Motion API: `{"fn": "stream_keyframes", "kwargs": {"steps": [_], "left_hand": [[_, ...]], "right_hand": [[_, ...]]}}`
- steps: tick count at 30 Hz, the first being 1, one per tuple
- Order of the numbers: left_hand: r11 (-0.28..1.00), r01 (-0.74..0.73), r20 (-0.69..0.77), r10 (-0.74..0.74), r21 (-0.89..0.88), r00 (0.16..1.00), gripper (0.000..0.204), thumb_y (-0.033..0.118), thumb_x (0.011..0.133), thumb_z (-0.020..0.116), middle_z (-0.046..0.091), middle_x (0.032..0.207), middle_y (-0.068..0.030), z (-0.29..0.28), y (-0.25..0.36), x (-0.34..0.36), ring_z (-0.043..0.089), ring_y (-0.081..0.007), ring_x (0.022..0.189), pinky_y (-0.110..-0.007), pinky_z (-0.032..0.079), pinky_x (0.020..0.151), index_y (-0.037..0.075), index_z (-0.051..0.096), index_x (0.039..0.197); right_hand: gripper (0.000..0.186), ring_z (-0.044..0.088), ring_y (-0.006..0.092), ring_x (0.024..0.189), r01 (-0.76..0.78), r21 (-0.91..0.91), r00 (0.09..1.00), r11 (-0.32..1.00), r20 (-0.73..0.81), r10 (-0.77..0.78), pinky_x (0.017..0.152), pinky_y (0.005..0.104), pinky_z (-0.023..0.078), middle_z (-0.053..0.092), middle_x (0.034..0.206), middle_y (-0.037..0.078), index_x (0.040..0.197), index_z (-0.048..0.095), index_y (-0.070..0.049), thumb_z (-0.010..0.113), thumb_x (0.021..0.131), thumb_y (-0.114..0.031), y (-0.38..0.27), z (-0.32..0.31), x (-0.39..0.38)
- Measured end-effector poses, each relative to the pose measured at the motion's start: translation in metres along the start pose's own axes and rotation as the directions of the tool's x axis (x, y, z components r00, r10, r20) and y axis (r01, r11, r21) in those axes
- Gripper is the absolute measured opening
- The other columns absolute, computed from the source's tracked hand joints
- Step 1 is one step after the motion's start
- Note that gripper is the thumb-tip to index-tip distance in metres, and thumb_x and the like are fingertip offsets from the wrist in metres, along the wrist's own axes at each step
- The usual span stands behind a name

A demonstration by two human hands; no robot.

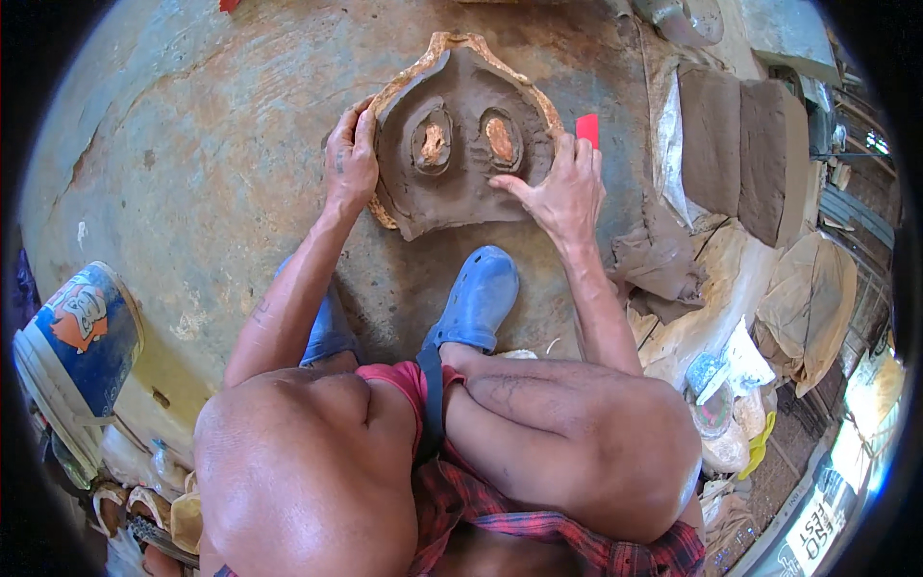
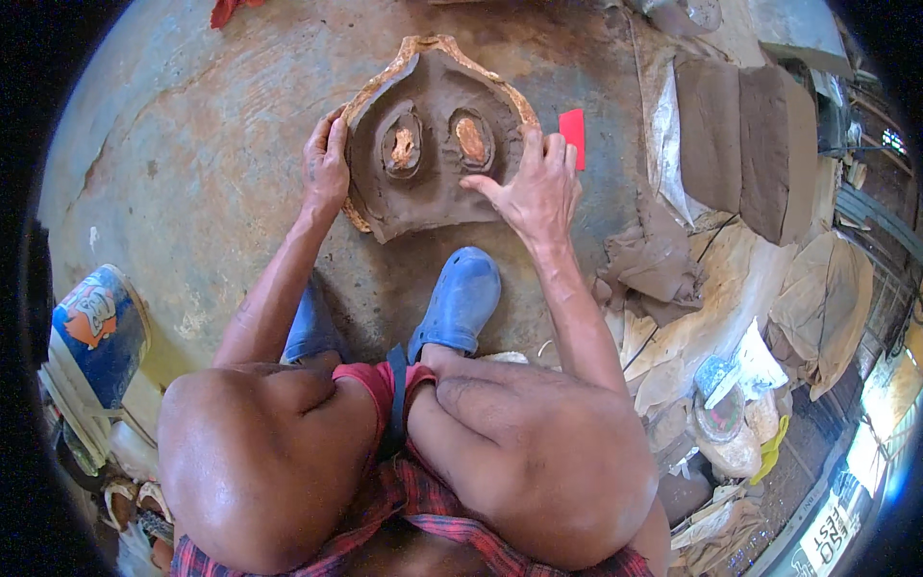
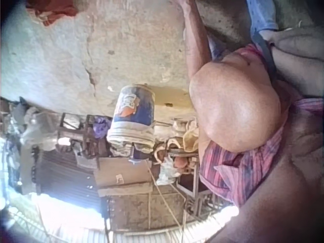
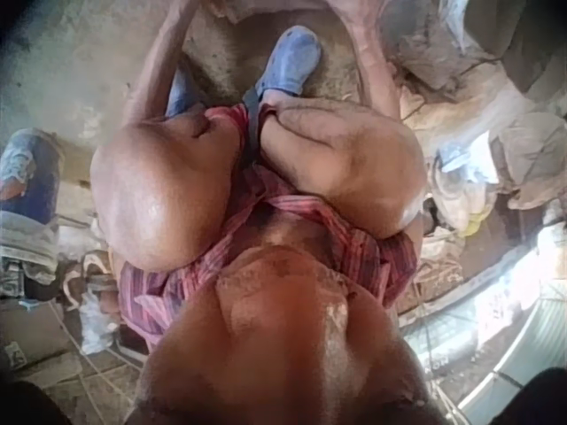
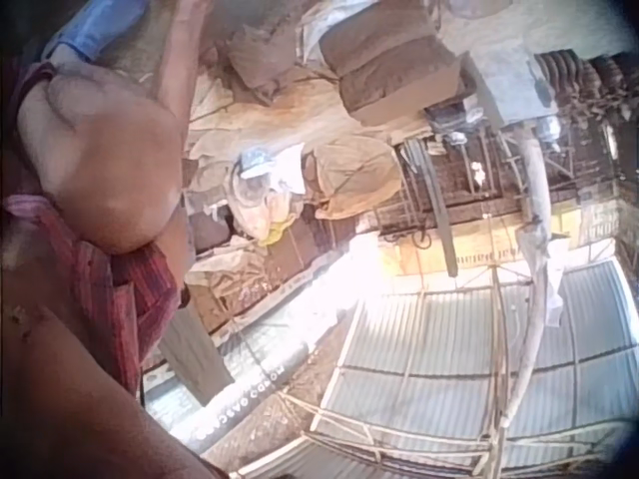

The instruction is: The person presses clay into a mold, rolls a piece of clay by hand, shapes the molded clay piece, and trims excess clay using a scraper.

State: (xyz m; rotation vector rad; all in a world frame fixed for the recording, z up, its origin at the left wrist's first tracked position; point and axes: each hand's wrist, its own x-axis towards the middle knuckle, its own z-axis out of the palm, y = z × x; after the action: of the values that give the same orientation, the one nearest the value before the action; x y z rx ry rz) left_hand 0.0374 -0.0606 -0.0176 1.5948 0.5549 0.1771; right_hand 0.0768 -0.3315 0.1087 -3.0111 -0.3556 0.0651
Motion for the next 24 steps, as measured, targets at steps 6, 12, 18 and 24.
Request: {"fn": "stream_keyframes", "kwargs": {"steps": [6, 12, 18, 24], "left_hand": [[0.998, 0.023, 0.014, -0.022, -0.055, 1.000, 0.037, 0.022, 0.111, 0.053, 0.073, 0.124, -0.0145, -0.005, -0.013, 0.005, 0.066, -0.0189, 0.116, -0.034, 0.050, 0.103, -0.003, 0.066, 0.135], [0.998, -0.024, 0.019, 0.025, -0.067, 1.000, 0.037, 0.022, 0.111, 0.051, 0.073, 0.125, -0.0145, -0.003, -0.016, 0.007, 0.066, -0.0193, 0.116, -0.034, 0.050, 0.104, -0.003, 0.066, 0.135], [0.999, -0.013, 0.031, 0.014, -0.038, 0.999, 0.038, 0.024, 0.111, 0.051, 0.073, 0.126, -0.0158, 0.000, -0.008, 0.005, 0.066, -0.0204, 0.118, -0.035, 0.050, 0.104, -0.002, 0.065, 0.136], [0.996, -0.023, 0.007, 0.023, 0.086, 1.000, 0.038, 0.023, 0.111, 0.051, 0.073, 0.126, -0.0156, 0.005, 0.003, 0.000, 0.066, -0.0207, 0.118, -0.035, 0.050, 0.104, -0.003, 0.065, 0.136]], "right_hand": [[0.096, 0.058, 0.0358, 0.107, -0.010, 0.025, 0.997, 1.000, -0.074, 0.012, 0.088, 0.0494, 0.053, 0.057, 0.113, 0.015, 0.125, 0.060, -0.005, 0.096, 0.056, -0.060, -0.018, 0.003, 0.001], [0.101, 0.057, 0.0349, 0.106, -0.017, 0.043, 0.997, 0.999, -0.076, 0.020, 0.091, 0.0492, 0.052, 0.057, 0.112, 0.014, 0.131, 0.059, -0.007, 0.096, 0.054, -0.060, -0.010, 0.004, 0.006], [0.110, 0.058, 0.0324, 0.107, 0.213, -0.018, 0.977, 0.977, -0.020, -0.213, 0.095, 0.0484, 0.051, 0.060, 0.115, 0.012, 0.138, 0.057, -0.013, 0.092, 0.050, -0.068, 0.028, -0.004, 0.026], [0.116, 0.059, 0.0309, 0.109, 0.318, -0.045, 0.947, 0.947, 0.066, -0.315, 0.088, 0.0474, 0.050, 0.060, 0.112, 0.011, 0.140, 0.057, -0.012, 0.091, 0.045, -0.071, 0.027, -0.014, 0.036]]}}
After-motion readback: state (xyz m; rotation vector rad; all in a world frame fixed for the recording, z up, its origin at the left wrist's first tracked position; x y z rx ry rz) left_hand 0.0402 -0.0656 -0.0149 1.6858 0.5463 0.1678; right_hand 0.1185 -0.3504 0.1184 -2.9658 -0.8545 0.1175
